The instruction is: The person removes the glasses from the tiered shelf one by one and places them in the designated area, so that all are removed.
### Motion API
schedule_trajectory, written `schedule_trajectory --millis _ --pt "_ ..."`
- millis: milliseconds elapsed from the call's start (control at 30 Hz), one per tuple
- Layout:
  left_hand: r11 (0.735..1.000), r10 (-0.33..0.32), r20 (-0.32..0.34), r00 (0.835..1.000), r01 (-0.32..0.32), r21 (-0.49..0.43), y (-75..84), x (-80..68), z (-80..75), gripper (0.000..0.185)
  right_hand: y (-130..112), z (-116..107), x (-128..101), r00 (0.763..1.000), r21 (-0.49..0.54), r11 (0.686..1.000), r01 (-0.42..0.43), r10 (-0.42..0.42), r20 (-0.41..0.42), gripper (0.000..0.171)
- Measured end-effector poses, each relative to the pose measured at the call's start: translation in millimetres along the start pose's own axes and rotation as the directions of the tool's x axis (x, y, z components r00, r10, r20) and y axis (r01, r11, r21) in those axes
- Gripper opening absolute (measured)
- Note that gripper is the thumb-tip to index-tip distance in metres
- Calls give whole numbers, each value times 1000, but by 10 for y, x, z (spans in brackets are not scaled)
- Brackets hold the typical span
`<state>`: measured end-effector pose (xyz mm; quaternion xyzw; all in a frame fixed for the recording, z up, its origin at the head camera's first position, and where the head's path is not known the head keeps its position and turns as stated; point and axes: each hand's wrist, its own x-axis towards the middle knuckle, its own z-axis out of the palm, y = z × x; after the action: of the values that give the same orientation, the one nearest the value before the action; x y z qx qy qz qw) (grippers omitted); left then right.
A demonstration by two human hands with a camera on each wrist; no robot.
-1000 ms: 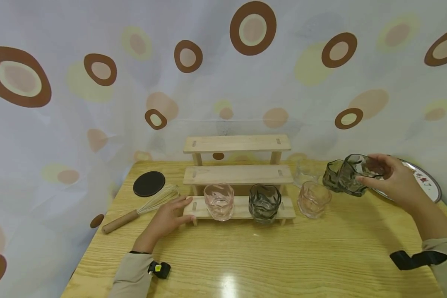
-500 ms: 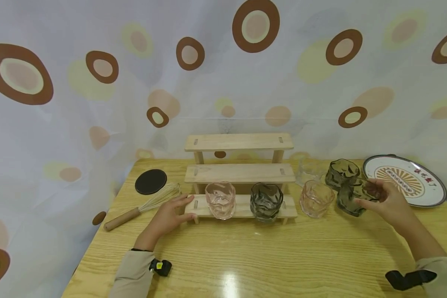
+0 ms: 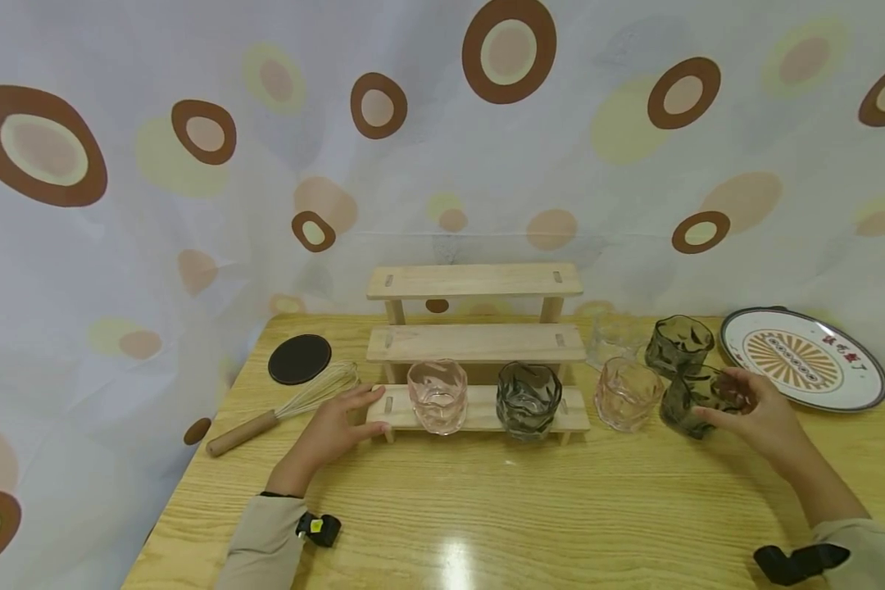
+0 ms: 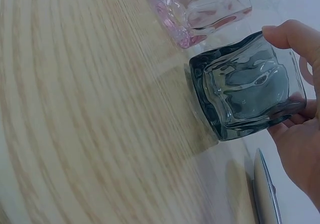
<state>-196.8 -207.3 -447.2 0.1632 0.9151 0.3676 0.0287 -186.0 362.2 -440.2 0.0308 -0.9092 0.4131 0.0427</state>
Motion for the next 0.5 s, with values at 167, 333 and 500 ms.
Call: schedule_trajectory --millis 167,333,500 --pt "1000 8 -5 1000 -8 3 1 1 4 63 13 18 4 999 -18 999 31 -32 -4 81" --pt "1000 9 -12 1000 -9 0 0 0 2 63 7 37 8 998 -26 998 57 -57 -9 80" --pt "1000 16 -14 1000 -16 1 -1 1 1 63 11 46 1 998 -9 998 63 -63 -14 80"
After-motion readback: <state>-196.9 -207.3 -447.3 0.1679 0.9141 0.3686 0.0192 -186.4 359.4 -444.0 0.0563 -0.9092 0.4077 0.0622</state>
